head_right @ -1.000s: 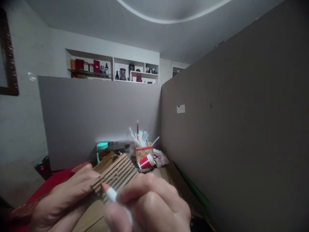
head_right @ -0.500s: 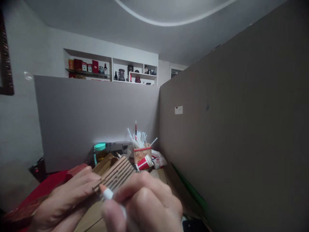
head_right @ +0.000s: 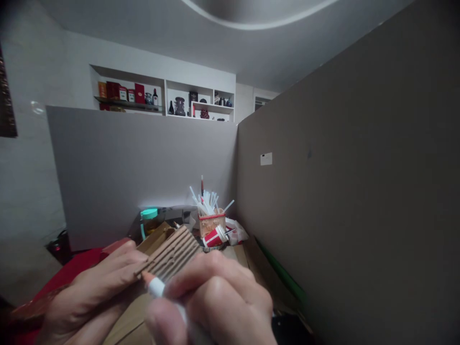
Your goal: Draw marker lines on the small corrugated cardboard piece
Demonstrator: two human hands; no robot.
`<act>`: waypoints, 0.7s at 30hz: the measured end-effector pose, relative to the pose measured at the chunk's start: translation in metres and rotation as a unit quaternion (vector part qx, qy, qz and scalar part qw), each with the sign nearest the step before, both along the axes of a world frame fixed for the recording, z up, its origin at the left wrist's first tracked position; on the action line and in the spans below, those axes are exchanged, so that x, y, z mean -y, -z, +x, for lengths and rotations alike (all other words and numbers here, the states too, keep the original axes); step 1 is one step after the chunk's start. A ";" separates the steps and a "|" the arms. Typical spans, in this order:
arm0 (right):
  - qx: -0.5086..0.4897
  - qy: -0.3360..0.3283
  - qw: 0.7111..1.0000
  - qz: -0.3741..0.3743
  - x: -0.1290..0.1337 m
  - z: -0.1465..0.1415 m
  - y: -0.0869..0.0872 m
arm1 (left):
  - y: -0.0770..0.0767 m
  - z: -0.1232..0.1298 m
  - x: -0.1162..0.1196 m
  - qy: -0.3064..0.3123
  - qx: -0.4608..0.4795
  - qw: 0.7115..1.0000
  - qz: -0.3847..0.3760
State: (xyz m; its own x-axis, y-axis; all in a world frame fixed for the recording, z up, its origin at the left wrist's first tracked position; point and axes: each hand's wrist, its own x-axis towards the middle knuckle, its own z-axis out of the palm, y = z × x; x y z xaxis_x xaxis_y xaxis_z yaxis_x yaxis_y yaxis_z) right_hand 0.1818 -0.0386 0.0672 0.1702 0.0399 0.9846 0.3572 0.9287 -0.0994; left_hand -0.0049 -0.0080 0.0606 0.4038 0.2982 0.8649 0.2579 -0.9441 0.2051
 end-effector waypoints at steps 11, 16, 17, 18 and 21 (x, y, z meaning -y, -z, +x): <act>0.061 -0.007 0.998 0.006 -0.005 0.008 -0.002 | 0.001 -0.003 -0.002 0.001 0.004 1.000 0.010; 0.032 0.000 0.999 0.028 -0.004 0.008 -0.004 | 0.000 -0.003 -0.004 0.022 0.005 1.000 0.006; 0.025 0.004 0.999 0.029 -0.004 0.008 -0.005 | 0.000 -0.003 -0.004 0.025 0.013 1.000 0.008; 0.022 0.004 0.999 0.032 -0.004 0.008 -0.005 | -0.001 -0.002 -0.003 0.025 0.017 1.000 0.006; 0.013 -0.012 0.999 0.047 -0.005 0.005 -0.005 | 0.000 -0.001 0.001 0.023 0.044 0.999 -0.021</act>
